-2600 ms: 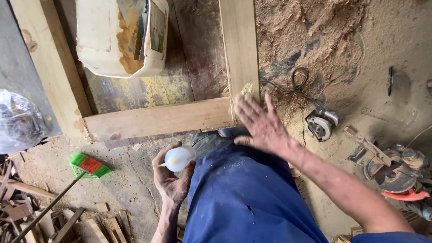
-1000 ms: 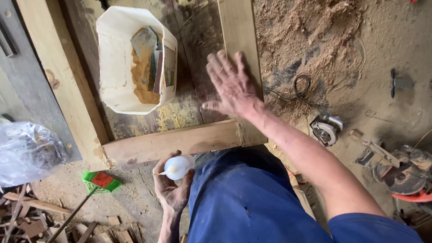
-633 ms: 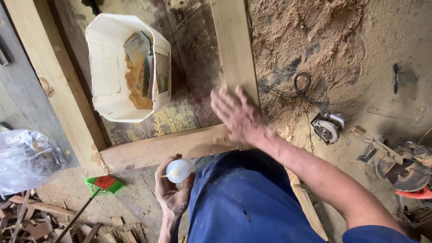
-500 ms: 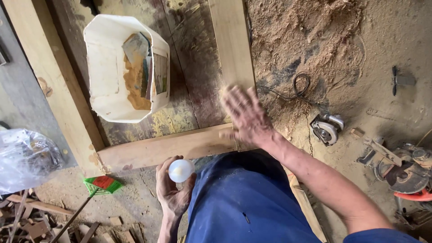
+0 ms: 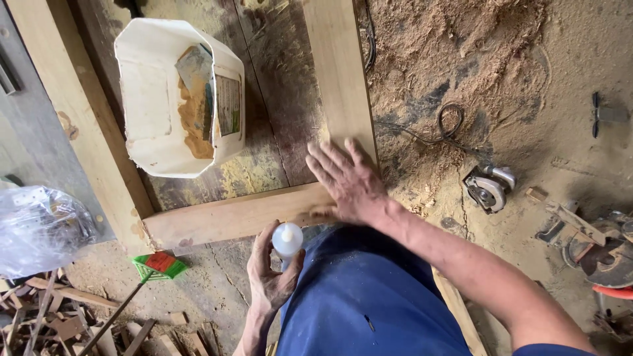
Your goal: Apply glue to wooden planks and assemble them into a frame, checking for squareness and sanding the edges.
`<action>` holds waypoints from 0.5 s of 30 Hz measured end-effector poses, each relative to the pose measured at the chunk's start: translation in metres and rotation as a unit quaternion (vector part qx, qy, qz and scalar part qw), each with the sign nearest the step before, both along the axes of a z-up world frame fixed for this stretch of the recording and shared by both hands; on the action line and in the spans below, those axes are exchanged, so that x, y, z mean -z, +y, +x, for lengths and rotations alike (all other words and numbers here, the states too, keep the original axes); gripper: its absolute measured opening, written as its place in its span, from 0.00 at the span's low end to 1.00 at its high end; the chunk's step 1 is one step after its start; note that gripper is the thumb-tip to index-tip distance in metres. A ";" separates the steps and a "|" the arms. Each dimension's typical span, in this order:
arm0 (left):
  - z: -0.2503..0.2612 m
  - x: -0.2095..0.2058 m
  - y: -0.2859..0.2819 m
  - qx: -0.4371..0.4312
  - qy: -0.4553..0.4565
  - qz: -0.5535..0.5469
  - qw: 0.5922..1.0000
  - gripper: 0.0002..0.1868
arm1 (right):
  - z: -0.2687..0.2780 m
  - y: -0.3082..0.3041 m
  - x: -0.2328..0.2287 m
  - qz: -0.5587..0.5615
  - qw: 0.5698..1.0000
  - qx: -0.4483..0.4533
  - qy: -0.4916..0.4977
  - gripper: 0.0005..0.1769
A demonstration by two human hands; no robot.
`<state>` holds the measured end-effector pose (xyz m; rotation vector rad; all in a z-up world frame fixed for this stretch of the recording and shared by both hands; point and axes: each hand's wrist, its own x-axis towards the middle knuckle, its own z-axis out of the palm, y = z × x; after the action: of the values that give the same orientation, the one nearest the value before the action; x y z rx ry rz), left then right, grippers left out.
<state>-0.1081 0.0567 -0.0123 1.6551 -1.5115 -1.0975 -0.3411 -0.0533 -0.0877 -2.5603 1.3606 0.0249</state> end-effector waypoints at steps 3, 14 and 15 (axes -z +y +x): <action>-0.005 -0.002 0.001 0.019 -0.016 -0.012 1.000 0.36 | -0.001 -0.061 -0.005 -0.166 0.974 -0.003 0.154 0.69; -0.001 -0.005 0.007 -0.011 -0.001 -0.004 1.000 0.34 | -0.013 -0.145 -0.003 0.016 0.992 0.114 0.053 0.66; 0.000 -0.005 0.012 -0.014 -0.002 -0.003 1.000 0.34 | -0.010 -0.136 -0.010 0.016 0.992 0.111 0.052 0.66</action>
<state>-0.1078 0.0682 -0.0077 1.6693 -1.4878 -1.0740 -0.3507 -0.1897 -0.0773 -2.3962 1.6620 0.1422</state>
